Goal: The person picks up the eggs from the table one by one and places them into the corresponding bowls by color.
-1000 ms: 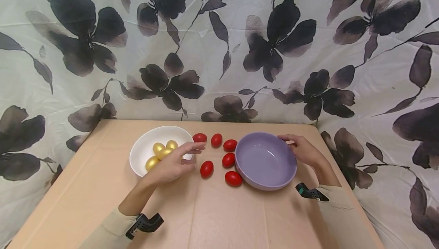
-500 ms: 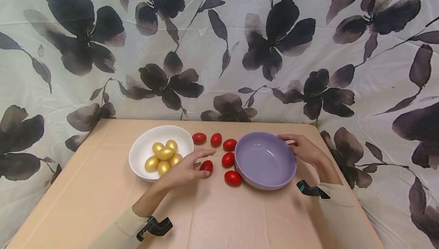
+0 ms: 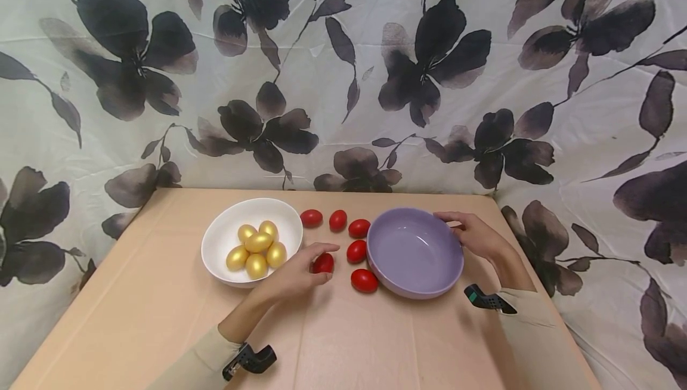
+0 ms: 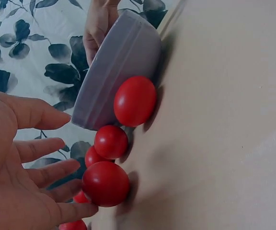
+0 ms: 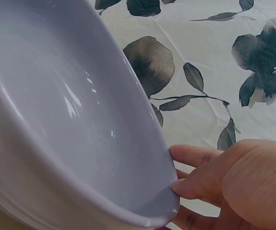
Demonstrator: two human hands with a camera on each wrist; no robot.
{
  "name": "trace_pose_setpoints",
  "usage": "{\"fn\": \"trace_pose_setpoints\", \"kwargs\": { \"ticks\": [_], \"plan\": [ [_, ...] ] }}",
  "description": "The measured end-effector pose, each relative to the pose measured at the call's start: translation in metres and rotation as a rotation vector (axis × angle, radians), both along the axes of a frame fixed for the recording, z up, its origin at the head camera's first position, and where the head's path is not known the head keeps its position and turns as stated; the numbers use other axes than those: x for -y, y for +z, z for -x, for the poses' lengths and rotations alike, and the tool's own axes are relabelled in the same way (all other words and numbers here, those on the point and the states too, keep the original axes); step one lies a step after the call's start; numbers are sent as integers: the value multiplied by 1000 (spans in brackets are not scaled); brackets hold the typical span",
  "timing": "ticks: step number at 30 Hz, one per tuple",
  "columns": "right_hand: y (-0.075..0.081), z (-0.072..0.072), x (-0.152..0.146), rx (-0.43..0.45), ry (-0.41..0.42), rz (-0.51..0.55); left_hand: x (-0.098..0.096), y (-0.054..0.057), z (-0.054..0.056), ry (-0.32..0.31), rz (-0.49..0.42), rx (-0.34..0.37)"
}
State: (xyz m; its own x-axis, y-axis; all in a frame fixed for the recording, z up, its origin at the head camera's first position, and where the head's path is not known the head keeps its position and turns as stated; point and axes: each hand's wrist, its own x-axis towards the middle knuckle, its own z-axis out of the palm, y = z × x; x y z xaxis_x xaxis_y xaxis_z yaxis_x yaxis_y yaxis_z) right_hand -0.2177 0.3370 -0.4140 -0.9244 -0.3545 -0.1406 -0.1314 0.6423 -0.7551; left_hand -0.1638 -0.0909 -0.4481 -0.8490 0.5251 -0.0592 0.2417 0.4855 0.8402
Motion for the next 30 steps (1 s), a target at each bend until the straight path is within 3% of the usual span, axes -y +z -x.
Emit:
{"fn": "trace_pose_setpoints", "kwargs": {
  "ticks": [7,18,30],
  "plan": [
    [0,-2,-1,-2,0,2,-4,-6,1,20,8,12],
    [-1,-1,0,4,0,5,-9,-19,5,58,85,-48],
    [-1,1,-1,9,-6,9,-13,-19,5,139,97,27]
  ]
}}
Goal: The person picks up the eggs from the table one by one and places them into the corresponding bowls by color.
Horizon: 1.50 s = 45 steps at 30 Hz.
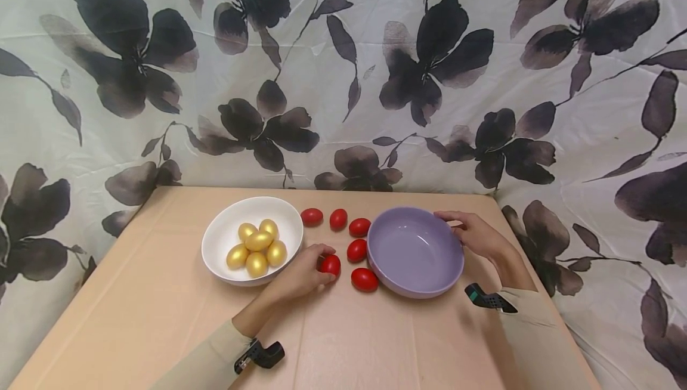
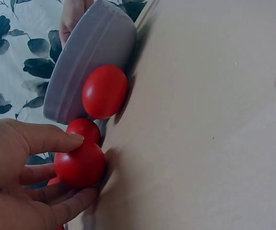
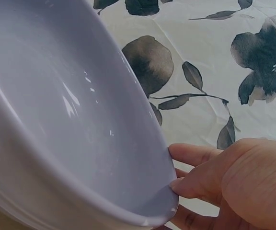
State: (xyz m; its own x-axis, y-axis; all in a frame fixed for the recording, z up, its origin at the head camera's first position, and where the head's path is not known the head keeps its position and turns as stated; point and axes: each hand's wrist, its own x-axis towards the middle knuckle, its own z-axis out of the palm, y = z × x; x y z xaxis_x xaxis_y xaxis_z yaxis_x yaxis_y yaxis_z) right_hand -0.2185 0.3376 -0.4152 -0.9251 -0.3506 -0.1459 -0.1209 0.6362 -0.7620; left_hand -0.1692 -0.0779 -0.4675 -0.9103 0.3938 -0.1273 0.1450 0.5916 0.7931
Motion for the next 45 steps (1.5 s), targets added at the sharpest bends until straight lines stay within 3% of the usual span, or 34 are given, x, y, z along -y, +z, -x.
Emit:
{"fn": "trace_pose_setpoints", "kwargs": {
  "ticks": [15,29,36,45],
  "plan": [
    [1,0,0,12,2,-5,0,4,1,-22,-33,-42],
    [-1,0,-1,24,0,23,0,28,-2,-51,-148,19],
    [1,0,0,26,-7,10,-1,36,4,-61,-251,16],
    [1,0,-1,26,-11,3,-14,45,14,-93,-303,-34]
  ]
}}
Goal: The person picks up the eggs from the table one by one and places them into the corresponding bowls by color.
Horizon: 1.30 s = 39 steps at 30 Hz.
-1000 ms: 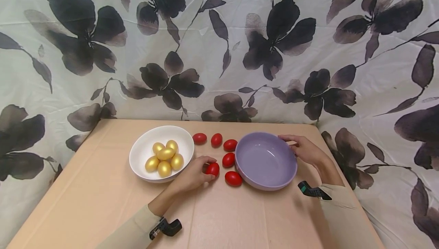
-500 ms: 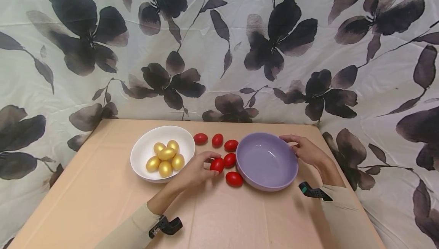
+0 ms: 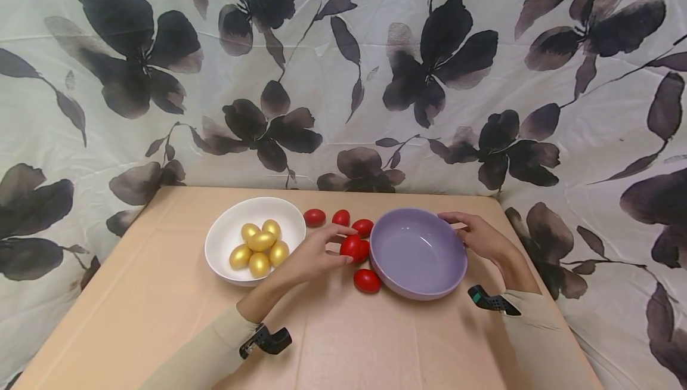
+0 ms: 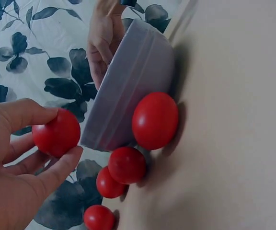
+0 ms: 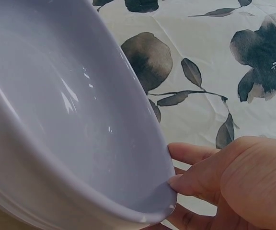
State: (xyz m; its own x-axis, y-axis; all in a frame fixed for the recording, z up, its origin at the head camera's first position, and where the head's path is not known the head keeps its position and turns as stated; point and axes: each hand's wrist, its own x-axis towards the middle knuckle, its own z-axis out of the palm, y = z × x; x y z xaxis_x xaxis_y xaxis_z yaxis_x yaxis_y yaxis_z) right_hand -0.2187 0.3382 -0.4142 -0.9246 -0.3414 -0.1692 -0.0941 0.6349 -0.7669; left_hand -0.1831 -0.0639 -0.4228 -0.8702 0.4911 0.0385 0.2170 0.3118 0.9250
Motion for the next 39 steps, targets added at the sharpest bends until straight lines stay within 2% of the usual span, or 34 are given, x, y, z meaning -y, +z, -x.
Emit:
{"fn": "trace_pose_setpoints", "kwargs": {
  "ticks": [9,15,21,28,39],
  "plan": [
    [-1,3,0,0,8,26,-18,6,16,-73,-31,-10],
    [0,3,0,-4,8,19,-29,8,22,-123,-66,-20],
    [-2,4,-1,-4,4,5,-40,9,26,-136,-46,-37],
    [-2,5,-3,3,-9,-14,-53,10,29,-132,-33,-5],
    [-2,6,-3,3,-1,-4,-69,9,41,-144,24,-46]
  ]
}}
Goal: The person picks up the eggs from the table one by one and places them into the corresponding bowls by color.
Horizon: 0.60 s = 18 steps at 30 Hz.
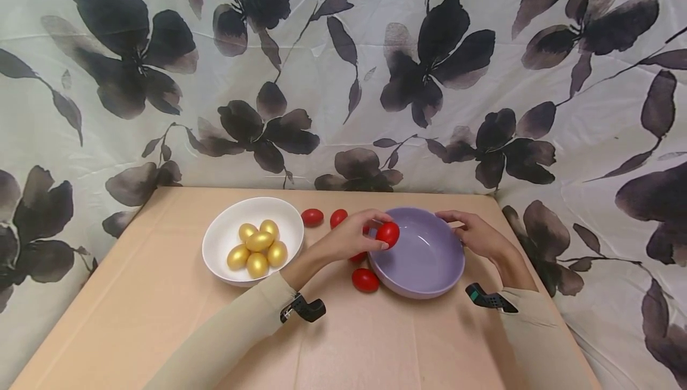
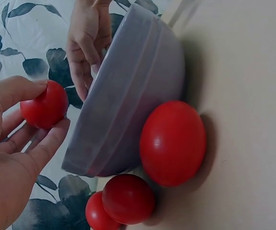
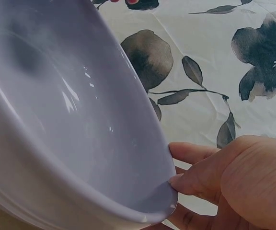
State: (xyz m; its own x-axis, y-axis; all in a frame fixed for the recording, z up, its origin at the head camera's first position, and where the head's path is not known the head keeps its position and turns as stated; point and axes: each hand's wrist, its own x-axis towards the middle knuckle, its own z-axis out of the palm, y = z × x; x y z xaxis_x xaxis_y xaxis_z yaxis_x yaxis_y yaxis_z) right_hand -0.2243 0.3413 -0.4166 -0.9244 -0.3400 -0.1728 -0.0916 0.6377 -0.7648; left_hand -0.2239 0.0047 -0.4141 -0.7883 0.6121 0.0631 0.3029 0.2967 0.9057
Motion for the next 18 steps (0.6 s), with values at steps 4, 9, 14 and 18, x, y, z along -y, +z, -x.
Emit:
{"fn": "trace_pose_setpoints", "kwargs": {
  "ticks": [4,9,14,18],
  "plan": [
    [0,0,0,-2,4,5,-2,-1,5,-16,19,-13],
    [0,0,2,14,-1,12,-4,0,9,-37,49,-24],
    [2,0,2,16,3,14,-12,-1,14,-76,96,-72],
    [1,0,1,19,2,13,-20,1,19,-131,122,-109]
  ]
}}
